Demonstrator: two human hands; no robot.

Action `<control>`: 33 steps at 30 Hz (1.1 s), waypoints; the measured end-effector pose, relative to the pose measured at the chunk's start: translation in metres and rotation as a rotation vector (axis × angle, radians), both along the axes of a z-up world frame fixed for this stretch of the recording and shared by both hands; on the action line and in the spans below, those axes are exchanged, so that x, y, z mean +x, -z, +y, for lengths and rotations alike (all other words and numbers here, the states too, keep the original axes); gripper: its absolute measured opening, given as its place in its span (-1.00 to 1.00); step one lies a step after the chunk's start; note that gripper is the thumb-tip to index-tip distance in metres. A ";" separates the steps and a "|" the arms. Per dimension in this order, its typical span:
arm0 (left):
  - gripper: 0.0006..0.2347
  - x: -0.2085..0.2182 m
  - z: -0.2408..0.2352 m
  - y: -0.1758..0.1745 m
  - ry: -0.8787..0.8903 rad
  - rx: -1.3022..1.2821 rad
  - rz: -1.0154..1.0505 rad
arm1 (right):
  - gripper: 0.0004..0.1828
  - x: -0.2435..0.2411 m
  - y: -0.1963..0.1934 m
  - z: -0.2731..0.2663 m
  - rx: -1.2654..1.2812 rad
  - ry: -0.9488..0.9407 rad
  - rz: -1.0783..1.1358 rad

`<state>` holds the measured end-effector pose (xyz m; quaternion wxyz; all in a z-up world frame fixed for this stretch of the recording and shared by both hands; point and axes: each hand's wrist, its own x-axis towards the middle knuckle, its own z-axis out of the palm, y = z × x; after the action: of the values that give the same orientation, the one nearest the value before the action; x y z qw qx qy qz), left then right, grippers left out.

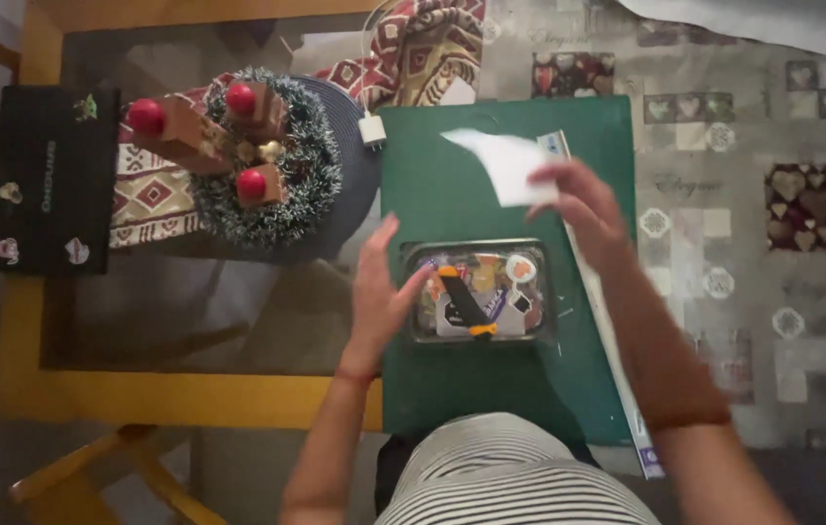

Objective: Sorting and organizing a variety of stickers into a plastic tray at a design station.

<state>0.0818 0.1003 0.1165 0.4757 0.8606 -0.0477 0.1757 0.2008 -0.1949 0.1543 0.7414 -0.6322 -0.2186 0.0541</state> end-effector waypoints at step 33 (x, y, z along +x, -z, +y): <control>-0.84 -0.148 0.012 0.055 0.119 0.025 0.291 | -0.55 -0.151 0.172 -0.111 -1.351 0.356 -0.416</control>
<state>-0.0659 0.1127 0.0612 0.4764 0.8784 -0.0313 0.0203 0.0498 -0.3055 -0.0178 0.1299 -0.9750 -0.1679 -0.0655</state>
